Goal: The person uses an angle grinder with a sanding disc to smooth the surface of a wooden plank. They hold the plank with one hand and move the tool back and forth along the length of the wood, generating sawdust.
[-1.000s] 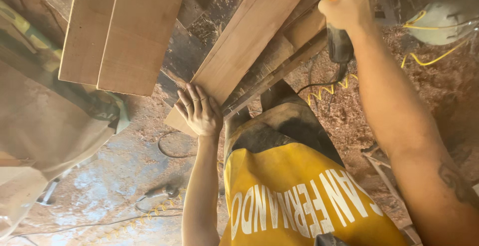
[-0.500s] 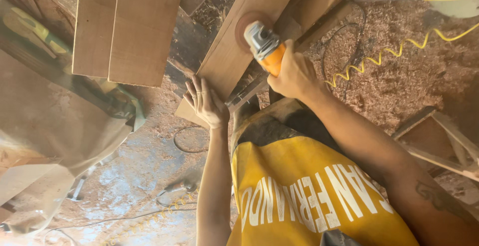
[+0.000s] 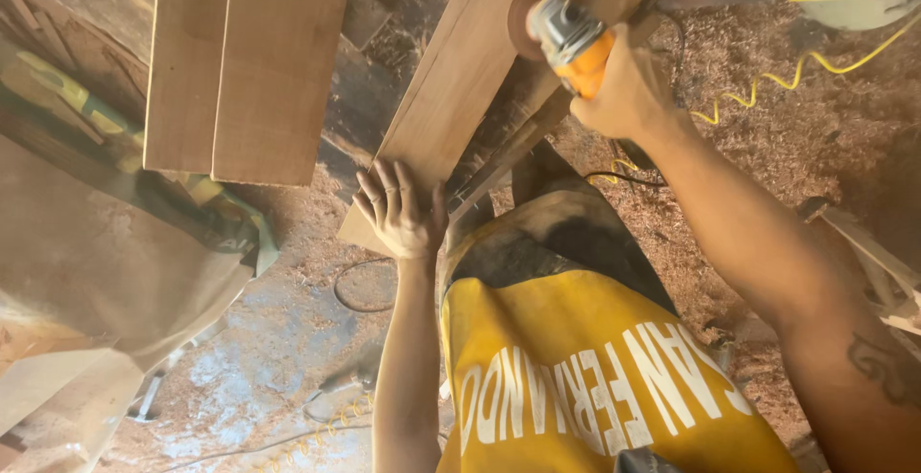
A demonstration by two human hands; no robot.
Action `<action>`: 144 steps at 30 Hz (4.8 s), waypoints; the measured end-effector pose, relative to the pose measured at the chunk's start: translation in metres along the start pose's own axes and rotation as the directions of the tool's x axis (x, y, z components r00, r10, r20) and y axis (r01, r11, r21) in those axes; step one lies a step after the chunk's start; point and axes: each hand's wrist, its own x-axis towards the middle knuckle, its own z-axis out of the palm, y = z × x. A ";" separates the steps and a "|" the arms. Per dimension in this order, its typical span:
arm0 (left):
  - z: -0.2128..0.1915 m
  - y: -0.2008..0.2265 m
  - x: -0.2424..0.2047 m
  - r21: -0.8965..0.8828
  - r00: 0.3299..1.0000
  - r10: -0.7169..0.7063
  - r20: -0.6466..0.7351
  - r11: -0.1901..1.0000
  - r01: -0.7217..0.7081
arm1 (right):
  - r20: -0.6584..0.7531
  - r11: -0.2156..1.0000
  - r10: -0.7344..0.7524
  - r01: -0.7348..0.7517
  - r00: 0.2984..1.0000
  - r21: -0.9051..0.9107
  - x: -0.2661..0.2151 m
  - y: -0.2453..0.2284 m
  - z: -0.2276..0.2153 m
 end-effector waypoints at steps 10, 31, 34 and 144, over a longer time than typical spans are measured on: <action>0.000 0.000 0.000 0.028 0.998 0.054 0.027 0.998 -0.054 | -0.264 0.993 -0.096 0.109 0.960 0.035 0.079 0.058 -0.020; 0.011 -0.010 -0.010 -0.126 1.000 -0.003 -0.019 0.992 0.000 | 0.215 0.994 -0.015 0.038 0.977 -0.102 0.011 -0.036 0.013; 0.009 -0.007 -0.007 -0.062 0.999 0.027 -0.031 0.998 -0.028 | -0.062 0.995 -0.074 0.070 0.995 -0.067 0.065 -0.006 -0.023; -0.037 -0.134 -0.025 -0.793 0.722 -0.336 0.605 -0.180 0.582 | 0.374 0.923 -0.311 0.372 0.874 -0.102 -0.106 -0.163 0.104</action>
